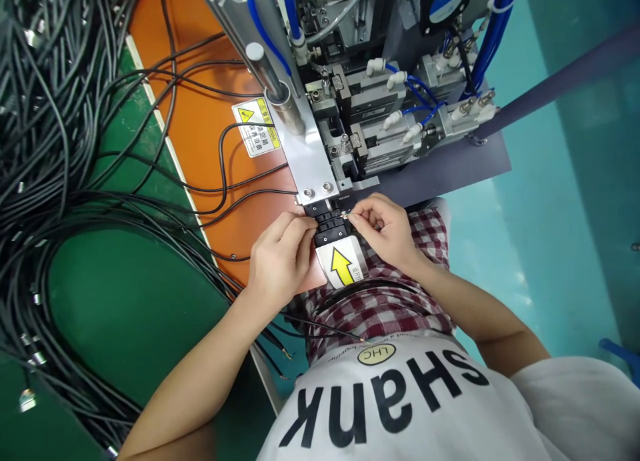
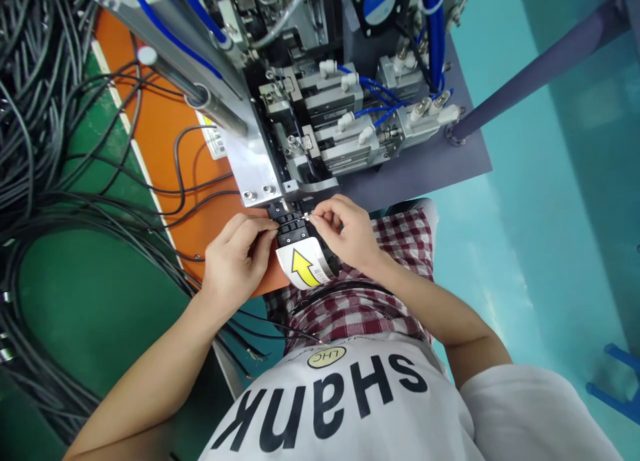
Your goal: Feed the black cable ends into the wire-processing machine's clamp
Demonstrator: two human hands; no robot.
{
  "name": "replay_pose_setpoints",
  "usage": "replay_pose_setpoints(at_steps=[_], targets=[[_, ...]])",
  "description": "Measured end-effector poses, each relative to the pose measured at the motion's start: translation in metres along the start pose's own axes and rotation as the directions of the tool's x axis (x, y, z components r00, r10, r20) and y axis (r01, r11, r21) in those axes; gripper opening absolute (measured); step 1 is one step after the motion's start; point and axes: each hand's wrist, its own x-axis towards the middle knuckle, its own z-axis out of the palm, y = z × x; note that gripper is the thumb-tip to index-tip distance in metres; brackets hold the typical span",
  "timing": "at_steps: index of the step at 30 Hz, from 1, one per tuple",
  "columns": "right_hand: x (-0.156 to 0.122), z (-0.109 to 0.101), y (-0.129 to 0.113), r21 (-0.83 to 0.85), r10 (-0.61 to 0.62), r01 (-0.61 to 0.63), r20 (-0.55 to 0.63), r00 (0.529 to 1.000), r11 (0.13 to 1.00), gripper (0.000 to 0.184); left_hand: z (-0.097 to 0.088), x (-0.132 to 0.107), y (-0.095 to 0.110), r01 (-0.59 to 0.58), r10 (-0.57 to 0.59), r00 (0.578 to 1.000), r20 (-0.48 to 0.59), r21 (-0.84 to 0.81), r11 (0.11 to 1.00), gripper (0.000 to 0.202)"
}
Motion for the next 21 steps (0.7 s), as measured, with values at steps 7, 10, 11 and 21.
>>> replay_pose_setpoints(at_steps=[7, 10, 11, 21], targets=[[0.001, -0.006, 0.012, 0.151, 0.187, -0.205, 0.128, 0.974, 0.967, 0.019, 0.001, -0.001, -0.001, -0.023, 0.024, 1.000, -0.013, 0.092, 0.995, 0.014], [-0.006, -0.009, 0.008, -0.022, 0.020, -0.019, 0.064, 0.998, 1.000, 0.023, 0.002, -0.002, -0.001, -0.045, 0.059, 0.996, -0.064, 0.213, 0.976, 0.014], [-0.008, -0.010, 0.007, -0.078, -0.041, 0.046, 0.062, 0.997, 0.996, 0.025, 0.003, -0.003, -0.001, -0.045, 0.070, 0.994, -0.086, 0.256, 0.966, 0.014], [0.010, -0.003, 0.006, 0.151, 0.263, -0.284, 0.145, 0.954, 0.947, 0.031, 0.006, -0.016, 0.007, -0.113, 0.147, 0.987, -0.068, 0.360, 0.926, 0.027]])
